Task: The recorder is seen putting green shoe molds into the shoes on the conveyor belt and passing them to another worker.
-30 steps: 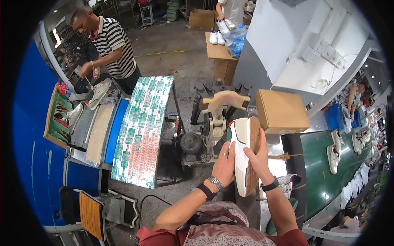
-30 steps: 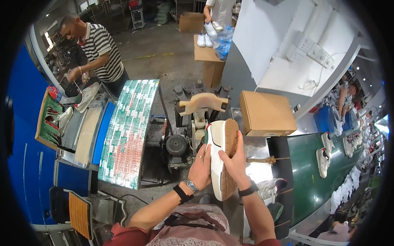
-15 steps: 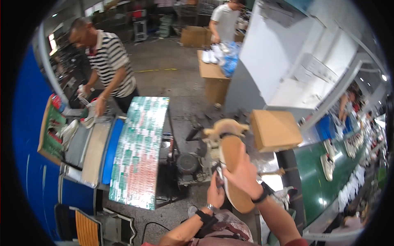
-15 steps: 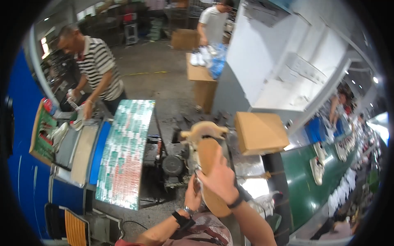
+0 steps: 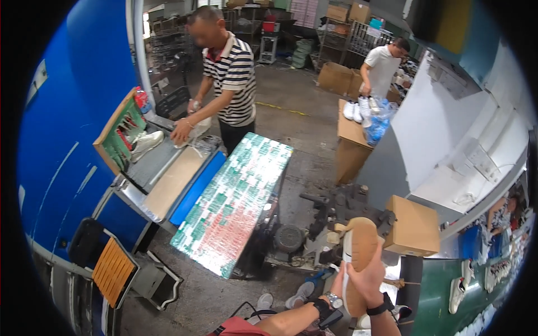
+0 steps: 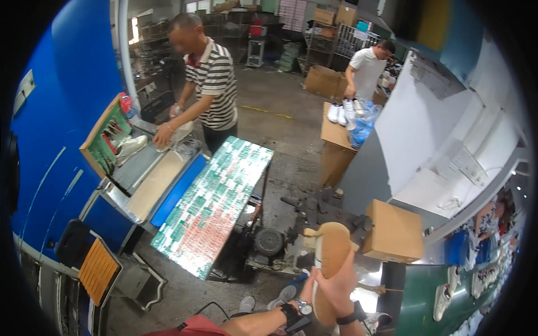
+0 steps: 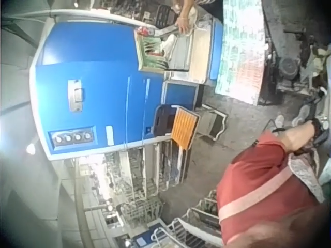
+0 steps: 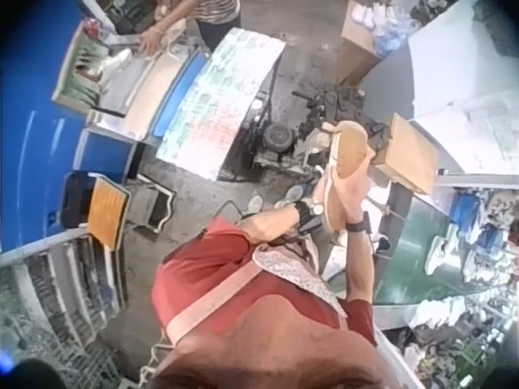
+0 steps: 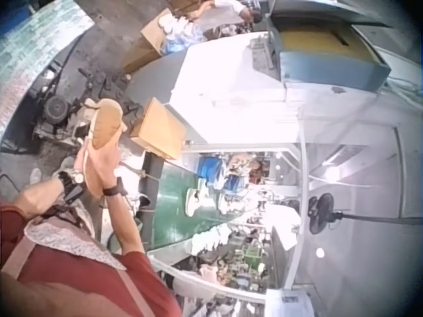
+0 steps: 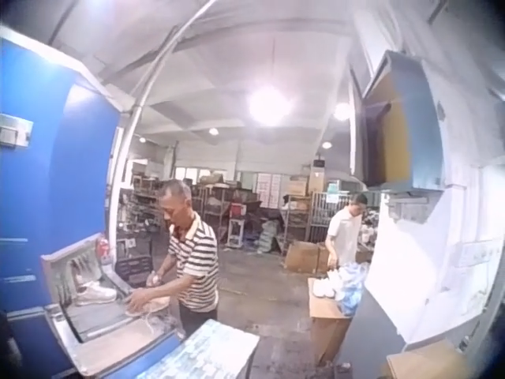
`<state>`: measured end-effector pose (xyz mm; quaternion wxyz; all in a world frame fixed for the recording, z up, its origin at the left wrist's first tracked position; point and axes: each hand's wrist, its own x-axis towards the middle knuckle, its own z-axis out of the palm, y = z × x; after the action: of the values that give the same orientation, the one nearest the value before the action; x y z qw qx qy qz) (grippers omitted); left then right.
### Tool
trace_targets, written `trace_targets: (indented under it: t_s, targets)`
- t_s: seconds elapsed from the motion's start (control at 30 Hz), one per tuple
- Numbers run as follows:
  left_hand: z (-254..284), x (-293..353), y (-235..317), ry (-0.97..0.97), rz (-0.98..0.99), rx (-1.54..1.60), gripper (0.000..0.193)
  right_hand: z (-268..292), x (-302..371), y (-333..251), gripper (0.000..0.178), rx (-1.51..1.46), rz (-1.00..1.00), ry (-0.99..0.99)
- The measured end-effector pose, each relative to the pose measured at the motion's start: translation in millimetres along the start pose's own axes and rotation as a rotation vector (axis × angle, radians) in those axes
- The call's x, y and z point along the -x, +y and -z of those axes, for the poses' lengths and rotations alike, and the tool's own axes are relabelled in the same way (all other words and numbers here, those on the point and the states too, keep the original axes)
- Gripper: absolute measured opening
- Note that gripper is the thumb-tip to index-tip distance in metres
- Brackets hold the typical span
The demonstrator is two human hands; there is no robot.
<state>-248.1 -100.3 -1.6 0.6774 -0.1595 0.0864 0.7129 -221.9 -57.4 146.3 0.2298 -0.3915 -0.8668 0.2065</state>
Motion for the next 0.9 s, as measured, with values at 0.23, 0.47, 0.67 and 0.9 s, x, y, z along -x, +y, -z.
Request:
trace_targets:
  t_s: [0.23,0.47,0.67,0.9]
  targets:
    - [-0.1,7.0,-3.6,-0.012,-0.052,-0.100,0.083,4.9,11.7,8.0,0.116,-0.011,0.021,0.033]
    - [-20.4,36.6,-2.3,0.002,-0.091,-0.270,0.087,26.0,29.4,-15.4,0.110,-0.034,0.005,0.068]
    - [8.9,101.0,25.8,0.064,0.105,-0.477,0.083,64.8,89.7,18.6,0.061,-0.450,-0.200,-0.194]
    - [35.3,151.3,114.6,-0.031,0.171,-0.721,0.072,-30.0,23.5,69.5,0.075,-1.625,-0.782,-0.407]
